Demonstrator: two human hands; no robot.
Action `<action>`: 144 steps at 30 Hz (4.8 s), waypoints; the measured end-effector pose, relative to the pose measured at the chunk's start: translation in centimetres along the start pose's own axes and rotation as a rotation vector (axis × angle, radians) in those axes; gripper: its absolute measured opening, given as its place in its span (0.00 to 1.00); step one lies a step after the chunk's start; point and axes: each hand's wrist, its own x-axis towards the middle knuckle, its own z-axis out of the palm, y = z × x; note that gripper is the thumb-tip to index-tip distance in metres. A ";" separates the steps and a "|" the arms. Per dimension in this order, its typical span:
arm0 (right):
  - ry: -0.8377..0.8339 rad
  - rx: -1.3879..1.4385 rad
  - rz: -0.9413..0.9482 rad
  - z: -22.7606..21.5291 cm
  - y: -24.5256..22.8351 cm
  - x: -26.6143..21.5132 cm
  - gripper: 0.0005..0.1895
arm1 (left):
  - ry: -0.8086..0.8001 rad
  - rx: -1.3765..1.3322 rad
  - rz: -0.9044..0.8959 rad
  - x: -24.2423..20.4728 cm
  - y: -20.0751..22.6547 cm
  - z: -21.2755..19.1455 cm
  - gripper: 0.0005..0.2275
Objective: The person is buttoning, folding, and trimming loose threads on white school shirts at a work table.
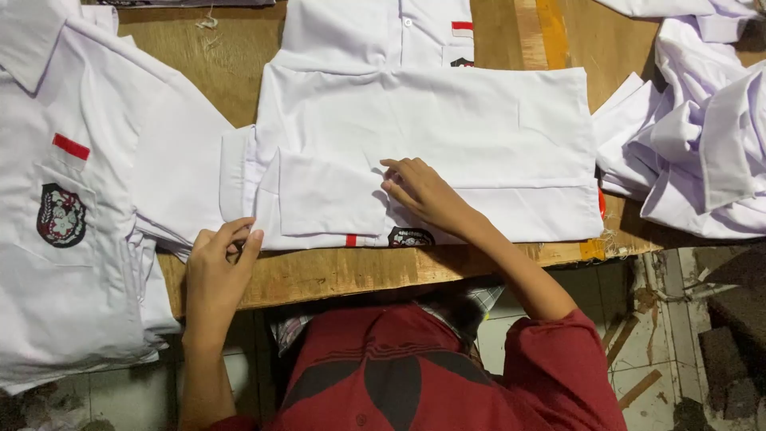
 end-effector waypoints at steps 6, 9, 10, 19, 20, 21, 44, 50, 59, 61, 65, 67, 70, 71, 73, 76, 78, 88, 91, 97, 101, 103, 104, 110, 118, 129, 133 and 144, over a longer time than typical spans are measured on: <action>-0.097 0.051 0.098 2.5 2.8 2.2 0.25 | -0.033 -0.001 -0.095 0.0 -3.6 -0.7 0.10; -0.140 0.052 0.097 2.0 2.4 2.1 0.22 | -0.054 0.027 -0.184 -0.4 -3.0 -0.4 0.11; -0.146 0.054 0.098 1.7 1.9 2.1 0.22 | -0.055 0.026 -0.189 -0.4 -2.9 -0.4 0.11; -0.074 -0.014 0.071 1.1 -1.0 1.5 0.25 | 0.006 0.117 -0.019 0.1 -2.7 1.0 0.16; -0.078 -0.006 0.081 1.0 -1.1 1.6 0.27 | 0.003 0.082 -0.052 0.2 -3.0 1.0 0.16; -0.087 0.009 0.100 1.3 -1.3 1.2 0.29 | -0.010 0.050 -0.092 0.0 -3.3 1.1 0.15; 0.117 0.767 0.443 2.7 -2.2 -1.4 0.18 | 0.164 0.117 0.171 -0.9 -1.2 1.8 0.09; 0.150 0.820 0.462 2.0 -3.6 -1.4 0.18 | -0.028 0.178 0.115 0.6 2.1 2.5 0.17; 0.221 0.698 0.338 3.2 -2.8 -2.0 0.18 | 0.137 0.076 0.226 3.7 1.8 3.1 0.11; 0.219 0.525 0.244 3.8 -2.5 -1.8 0.16 | 0.133 0.100 0.220 4.0 1.2 3.7 0.11; 0.239 0.090 0.076 4.2 -2.6 -1.7 0.17 | 0.225 0.230 0.386 3.6 2.1 4.7 0.14; 0.316 -0.095 -0.036 4.3 -3.4 -1.3 0.17 | 0.265 0.273 0.484 3.4 2.5 5.8 0.13; 0.355 -0.334 -0.249 6.1 -4.1 -1.2 0.19 | 0.215 0.408 0.770 3.8 0.5 8.8 0.20; 0.262 -0.446 -0.270 7.1 -3.7 -1.2 0.25 | 0.218 0.499 0.802 4.8 -1.0 9.8 0.21; 0.168 -0.557 -0.294 7.4 -3.3 -1.5 0.31 | 0.223 0.592 0.832 5.6 -2.6 10.6 0.23; 0.098 -0.570 -0.299 5.8 -2.7 -2.7 0.31 | 0.205 0.564 0.836 5.3 -2.9 10.6 0.24; 0.052 -0.590 -0.279 4.6 -1.6 -3.4 0.31 | 0.180 0.525 0.842 5.6 -2.9 10.5 0.24; -0.004 -0.677 0.007 -0.6 5.7 -9.7 0.31 | 0.137 0.471 0.886 6.0 -3.1 9.8 0.23; 0.037 -0.700 0.088 -1.9 7.1 -12.2 0.30 | 0.096 0.449 0.872 5.4 -3.0 9.7 0.23; 0.086 -0.696 0.371 -4.9 10.9 -16.5 0.33 | 0.081 0.519 0.776 5.1 -2.3 9.8 0.23; 0.153 -0.715 0.376 -5.5 11.1 -16.4 0.31 | -0.051 0.501 0.642 4.3 0.7 9.2 0.24; 0.185 -0.744 0.321 -4.2 10.2 -14.7 0.30 | -0.067 0.500 0.600 4.0 2.9 9.4 0.25; 0.176 -0.752 0.210 -3.2 9.5 -13.6 0.30 | -0.104 0.513 0.626 3.9 4.0 9.7 0.25; 0.167 -0.708 0.110 -1.5 10.4 -12.4 0.32 | -0.022 0.549 0.773 6.3 2.0 13.8 0.25; 0.331 -0.761 0.305 -7.4 11.8 -17.4 0.30 | 0.029 0.530 0.792 6.1 1.6 13.5 0.24; 0.587 -0.570 0.636 -10.8 8.0 -22.0 0.12 | 0.011 0.220 0.366 1.6 2.3 1.9 0.11; 0.678 -0.456 0.745 -10.0 9.4 -23.0 0.17 | 0.025 0.110 0.034 0.7 -0.4 1.5 0.10; 0.544 -0.041 0.990 -10.6 9.5 -21.8 0.28 | 0.006 -0.024 -0.268 0.9 0.1 1.0 0.21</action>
